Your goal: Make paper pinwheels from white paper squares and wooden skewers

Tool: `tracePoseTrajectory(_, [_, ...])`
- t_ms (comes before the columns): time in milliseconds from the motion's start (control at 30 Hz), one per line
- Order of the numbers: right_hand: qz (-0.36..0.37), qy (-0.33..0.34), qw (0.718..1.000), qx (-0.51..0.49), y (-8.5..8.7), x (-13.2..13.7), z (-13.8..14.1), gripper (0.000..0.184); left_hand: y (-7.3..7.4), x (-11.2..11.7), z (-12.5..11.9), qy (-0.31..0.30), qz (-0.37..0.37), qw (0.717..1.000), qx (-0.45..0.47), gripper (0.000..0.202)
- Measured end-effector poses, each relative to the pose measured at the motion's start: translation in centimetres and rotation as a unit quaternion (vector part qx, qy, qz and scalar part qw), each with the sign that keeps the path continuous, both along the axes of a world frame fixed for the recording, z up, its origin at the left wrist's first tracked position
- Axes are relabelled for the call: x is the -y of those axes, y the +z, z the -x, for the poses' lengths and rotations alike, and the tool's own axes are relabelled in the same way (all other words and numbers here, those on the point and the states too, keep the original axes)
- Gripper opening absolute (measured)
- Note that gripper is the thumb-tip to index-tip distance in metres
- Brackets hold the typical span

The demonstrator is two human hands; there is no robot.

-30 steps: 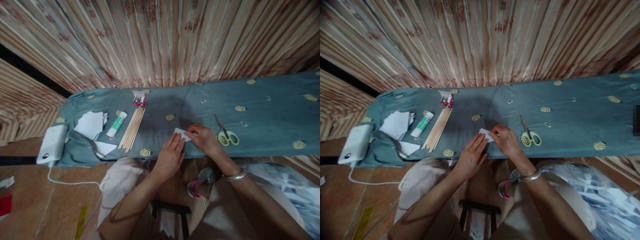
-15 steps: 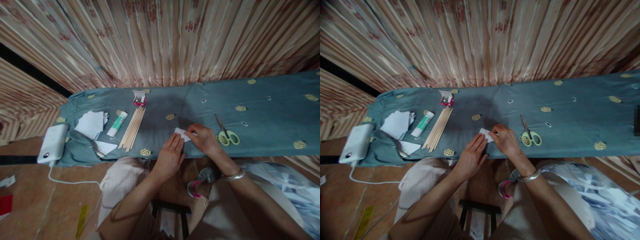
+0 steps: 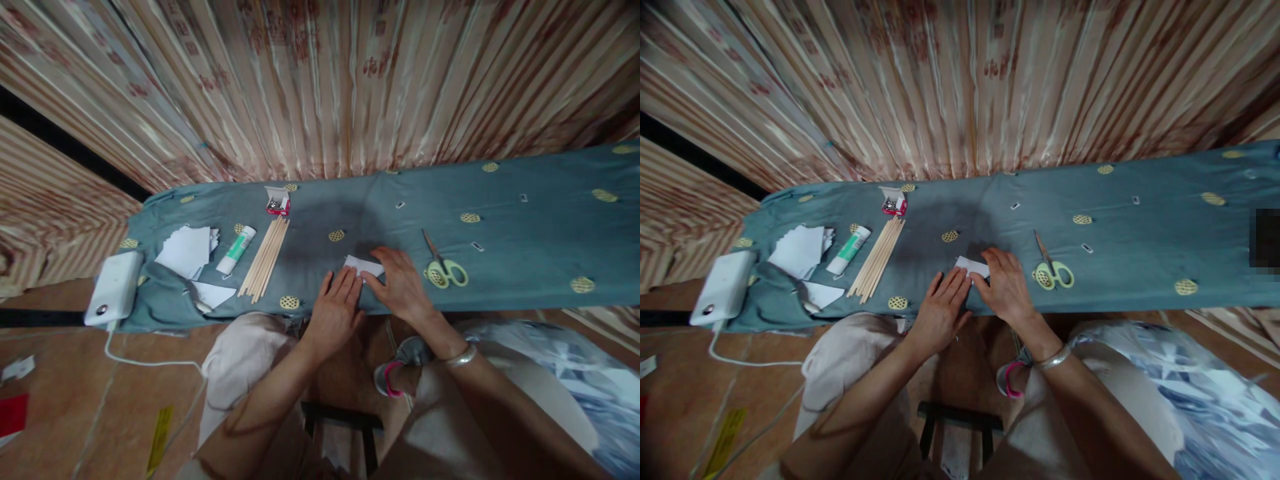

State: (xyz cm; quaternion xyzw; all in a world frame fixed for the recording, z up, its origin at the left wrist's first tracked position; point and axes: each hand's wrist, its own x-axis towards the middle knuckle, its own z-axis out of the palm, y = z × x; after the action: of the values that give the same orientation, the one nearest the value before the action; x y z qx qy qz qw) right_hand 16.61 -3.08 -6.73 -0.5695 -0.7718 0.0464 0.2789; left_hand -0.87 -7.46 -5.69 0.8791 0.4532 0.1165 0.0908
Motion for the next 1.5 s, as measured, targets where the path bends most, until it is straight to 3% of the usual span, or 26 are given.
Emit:
tracePoseTrajectory(267, [0.022,-0.036,0.999,0.012,-0.5,1.3,0.1,0.042,-0.2,0.2,0.5,-0.005,-0.018,1.0,-0.013,0.06])
tracePoseTrajectory(400, [0.024,-0.059,0.998,-0.002,-0.5,1.1,-0.6,0.039,-0.1,1.1,2.2,0.018,-0.025,0.999,-0.028,0.058])
tracePoseTrajectory(633, [0.016,-0.039,0.998,-0.037,-1.1,0.8,-1.2,0.037,0.2,3.1,4.8,0.042,-0.023,0.998,-0.05,0.058])
tracePoseTrajectory(900, [0.056,-0.004,0.993,-0.106,-0.1,0.3,-2.4,0.04,0.0,3.7,4.5,0.075,-0.023,0.997,-0.024,0.052])
tracePoseTrajectory(1100, [0.125,0.051,0.986,-0.102,0.3,0.0,-2.3,0.028,-0.1,3.5,4.3,0.09,-0.03,0.995,0.012,0.045])
tracePoseTrajectory(1300, [0.136,0.043,0.985,-0.096,0.1,-0.3,-2.0,0.039,-0.1,3.3,4.5,0.087,-0.039,0.995,0.027,0.043])
tracePoseTrajectory(1500, [0.135,0.044,0.982,-0.126,0.4,-0.5,-2.0,0.02,0.0,3.3,4.6,0.086,-0.029,0.995,0.045,0.042])
